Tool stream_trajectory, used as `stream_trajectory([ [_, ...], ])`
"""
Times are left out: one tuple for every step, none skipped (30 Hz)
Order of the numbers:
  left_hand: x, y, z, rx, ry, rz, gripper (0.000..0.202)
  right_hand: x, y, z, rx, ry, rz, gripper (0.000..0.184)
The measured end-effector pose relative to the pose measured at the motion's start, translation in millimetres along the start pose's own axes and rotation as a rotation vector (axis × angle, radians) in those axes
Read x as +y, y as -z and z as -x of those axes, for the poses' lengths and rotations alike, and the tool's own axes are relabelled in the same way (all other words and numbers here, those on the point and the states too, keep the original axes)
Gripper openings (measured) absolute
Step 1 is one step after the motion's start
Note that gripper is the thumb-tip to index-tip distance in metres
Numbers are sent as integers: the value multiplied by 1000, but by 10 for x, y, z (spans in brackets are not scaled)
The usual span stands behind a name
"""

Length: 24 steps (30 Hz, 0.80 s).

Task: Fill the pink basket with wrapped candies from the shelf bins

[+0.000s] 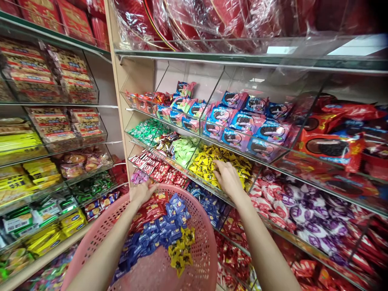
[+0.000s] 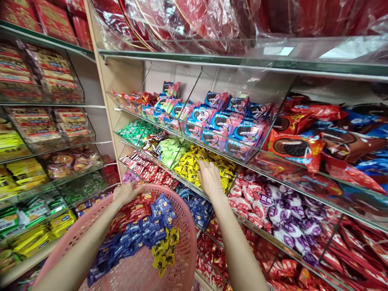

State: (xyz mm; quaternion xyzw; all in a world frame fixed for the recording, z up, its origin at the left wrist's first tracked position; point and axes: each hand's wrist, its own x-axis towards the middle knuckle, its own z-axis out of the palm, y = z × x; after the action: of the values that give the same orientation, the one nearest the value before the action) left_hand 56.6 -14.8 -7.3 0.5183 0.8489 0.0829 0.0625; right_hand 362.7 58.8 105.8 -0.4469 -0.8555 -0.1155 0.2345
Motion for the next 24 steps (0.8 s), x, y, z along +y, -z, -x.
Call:
stream_trajectory([
  [4, 8, 4, -5, 4, -4, 72, -10, 45, 8, 15, 0, -14, 36],
  [9, 14, 8, -9, 8, -5, 71, -28, 98, 22, 33, 3, -31, 36],
  [12, 19, 11, -11, 9, -6, 70, -56, 155, 47, 58, 7, -52, 36],
  [14, 22, 13, -14, 10, -5, 70, -97, 210, 85, 86, 11, -81, 36],
  [14, 23, 14, -15, 10, -6, 70, -150, 255, 141, 115, 14, -121, 37],
  [12, 22, 15, -14, 11, -7, 70, -217, 281, 216, 140, 13, -172, 37],
  [7, 20, 14, -14, 14, -7, 70, -295, 283, 310, 150, 12, -233, 36],
  [-1, 17, 12, -14, 18, -6, 71, -381, 255, 421, 139, 12, -298, 36],
  [-10, 14, 9, -14, 21, -3, 71, -471, 196, 546, 108, 10, -364, 36],
  [-20, 11, 5, -14, 26, 3, 71, -561, 110, 680, 38, 21, -422, 36],
  [-31, 9, 1, -12, 32, 10, 71, -645, 1, 818, -44, 39, -466, 39],
  [-41, 8, -2, -11, 36, 16, 71, -719, -121, 953, -122, 43, -492, 41],
  [-48, 9, -4, -11, 38, 22, 71, -781, -247, 1081, -192, 54, -515, 43],
  [-52, 12, -6, -11, 40, 25, 71, -829, -368, 1198, -246, 35, -524, 45],
  [-54, 17, -5, -14, 43, 27, 71, -862, -475, 1299, -292, 14, -525, 47],
  [-51, 23, -3, -17, 44, 28, 71, -883, -565, 1383, -328, -7, -523, 48],
  [-46, 31, 1, -21, 45, 29, 70, -892, -634, 1449, -349, -28, -519, 50],
  [-39, 40, 6, -24, 45, 32, 69, -891, -681, 1497, -355, -43, -516, 51],
  [-30, 50, 12, -24, 45, 35, 68, -881, -706, 1525, -350, -50, -515, 52],
  [-22, 60, 20, -23, 43, 39, 68, -865, -708, 1533, -334, -50, -517, 53],
  [-14, 69, 27, -22, 42, 41, 68, -842, -687, 1521, -311, -44, -520, 53],
  [-8, 79, 35, -22, 42, 40, 68, -812, -642, 1486, -282, -36, -518, 51],
  [-4, 87, 42, -22, 43, 40, 68, -776, -573, 1429, -252, -26, -511, 48],
  [-2, 95, 48, -22, 45, 41, 69, -733, -482, 1350, -219, -17, -497, 45],
])
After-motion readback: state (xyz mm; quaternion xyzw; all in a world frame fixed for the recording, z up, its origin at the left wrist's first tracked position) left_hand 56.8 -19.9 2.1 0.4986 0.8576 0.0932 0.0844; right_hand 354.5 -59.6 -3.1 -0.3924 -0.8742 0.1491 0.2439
